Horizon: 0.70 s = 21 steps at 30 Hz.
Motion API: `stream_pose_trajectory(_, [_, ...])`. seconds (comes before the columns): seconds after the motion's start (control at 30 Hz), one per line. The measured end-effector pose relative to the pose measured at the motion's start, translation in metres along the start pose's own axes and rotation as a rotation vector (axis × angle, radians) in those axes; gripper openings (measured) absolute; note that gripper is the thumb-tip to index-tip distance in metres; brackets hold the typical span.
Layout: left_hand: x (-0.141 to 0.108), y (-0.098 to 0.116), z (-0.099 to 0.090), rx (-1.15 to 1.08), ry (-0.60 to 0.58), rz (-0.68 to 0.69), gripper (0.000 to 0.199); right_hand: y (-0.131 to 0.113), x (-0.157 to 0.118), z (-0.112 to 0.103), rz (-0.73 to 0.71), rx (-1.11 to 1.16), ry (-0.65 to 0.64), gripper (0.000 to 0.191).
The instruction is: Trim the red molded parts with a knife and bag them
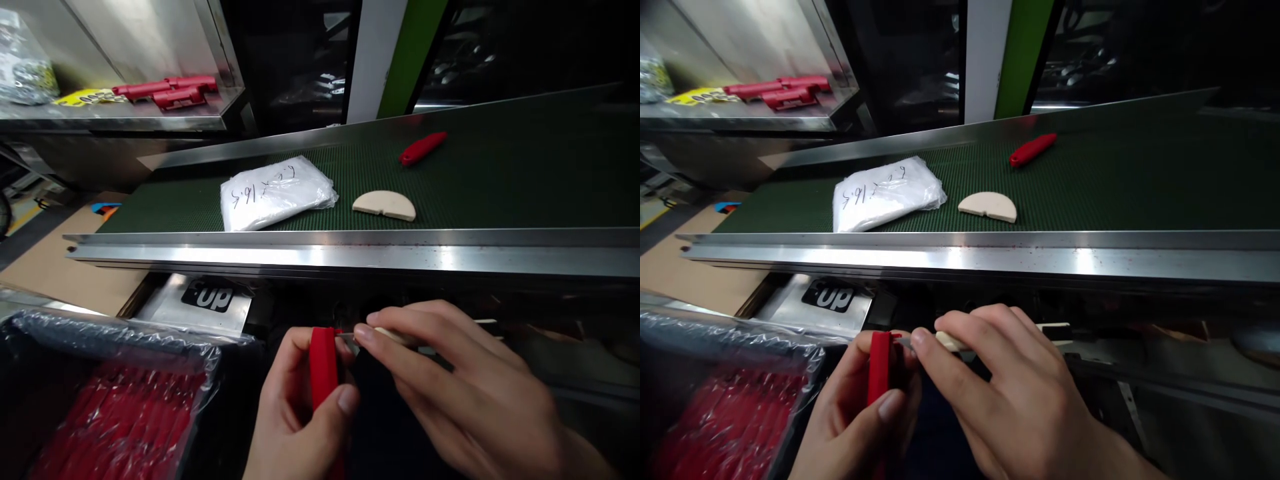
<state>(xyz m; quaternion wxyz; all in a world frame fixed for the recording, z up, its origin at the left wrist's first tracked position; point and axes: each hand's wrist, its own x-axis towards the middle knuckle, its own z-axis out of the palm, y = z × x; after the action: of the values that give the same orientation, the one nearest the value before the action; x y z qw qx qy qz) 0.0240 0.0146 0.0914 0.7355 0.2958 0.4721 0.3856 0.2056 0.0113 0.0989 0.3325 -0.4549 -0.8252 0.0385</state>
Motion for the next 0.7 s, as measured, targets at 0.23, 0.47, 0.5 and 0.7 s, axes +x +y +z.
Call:
stream_pose_trajectory(0.23, [0.002, 0.000, 0.000, -0.062, -0.052, -0.039, 0.036, -0.001, -0.007, 0.001, 0.008, -0.021, -0.001, 0.038])
stream_pose_trajectory(0.47, [0.000, 0.000, 0.001, -0.132, -0.096, -0.113, 0.036, 0.009, -0.007, 0.004, -0.044, -0.042, 0.027, 0.040])
stream_pose_trajectory(0.5, [0.000, -0.001, 0.001, -0.147, -0.114, -0.113, 0.035, 0.011, -0.007, 0.004, -0.036, -0.059, 0.037, 0.040])
stream_pose_trajectory(0.7, [0.003, -0.010, -0.005, -0.282, -0.341, -0.145, 0.026, 0.012, -0.007, 0.000, 0.077, 0.089, 0.061, 0.038])
